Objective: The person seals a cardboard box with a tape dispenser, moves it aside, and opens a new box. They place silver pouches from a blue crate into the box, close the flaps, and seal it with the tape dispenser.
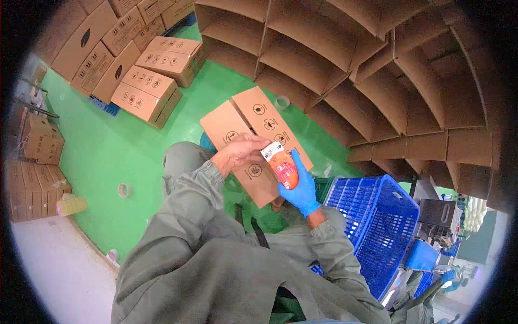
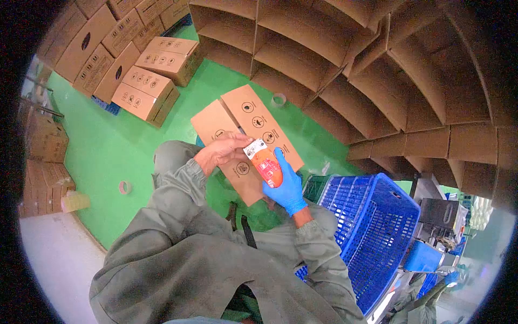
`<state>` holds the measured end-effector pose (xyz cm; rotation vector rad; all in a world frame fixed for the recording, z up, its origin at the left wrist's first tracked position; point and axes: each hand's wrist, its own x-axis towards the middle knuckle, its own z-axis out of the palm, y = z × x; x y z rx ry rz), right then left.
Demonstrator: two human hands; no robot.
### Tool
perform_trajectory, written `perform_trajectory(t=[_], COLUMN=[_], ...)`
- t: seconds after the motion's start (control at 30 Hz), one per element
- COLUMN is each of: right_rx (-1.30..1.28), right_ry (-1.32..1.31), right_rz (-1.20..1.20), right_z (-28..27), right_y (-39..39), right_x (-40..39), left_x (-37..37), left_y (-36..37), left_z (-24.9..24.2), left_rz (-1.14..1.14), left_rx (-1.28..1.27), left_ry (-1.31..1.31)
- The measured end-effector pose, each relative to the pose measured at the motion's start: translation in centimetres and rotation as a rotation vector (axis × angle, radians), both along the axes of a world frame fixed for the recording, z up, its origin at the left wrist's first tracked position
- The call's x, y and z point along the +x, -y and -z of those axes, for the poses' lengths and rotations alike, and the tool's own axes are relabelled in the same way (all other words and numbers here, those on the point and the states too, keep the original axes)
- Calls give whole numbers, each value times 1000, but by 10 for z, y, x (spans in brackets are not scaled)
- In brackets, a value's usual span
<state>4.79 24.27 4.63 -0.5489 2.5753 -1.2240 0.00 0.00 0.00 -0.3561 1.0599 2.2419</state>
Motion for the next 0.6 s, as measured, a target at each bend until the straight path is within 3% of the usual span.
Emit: perform_trajectory(t=[0.07,0.13,0.17,0.2,0.27,0.3,0.37,0.4,0.47,0.57,0.6], right_rx=[47,134,201,219,298,377,392,401,428,437,401], right_ry=[-211,-93,-106,-144,-108,-77,-82,-101,4,99,83], right_rz=[42,-44,-125,-138,-174,-207,-240,-272,-270,-269,-274], right_z=[-19,-34,-34,-30,-31,-28,-12,-3,-16,-9,-7], right_y=[9,31,42,56,89,102,120,127,135,134,135], right_x=[-10,-5,-26,-51,-80,-89,-99,-104,-115,-125,-123], left_x=[-27,-42,-76,-115,-155,-161,-175,-183,-174,-152,-148], left_y=[15,83,119,152,204,208,210,221,206,159,162], left_z=[4,8,-11,-35,-21,-6,39,77,158,218,214], left_rz=[-85,-182,-226,-291,-349,-345,-228,14,155,269,457], left_rx=[-452,-954,-904,-1101,-832,-830,-918,-1187,-1134,-929,-1431], left_ry=[-276,-648,-502,-336,-204,-192,-313,-379,-323,-396,-235])
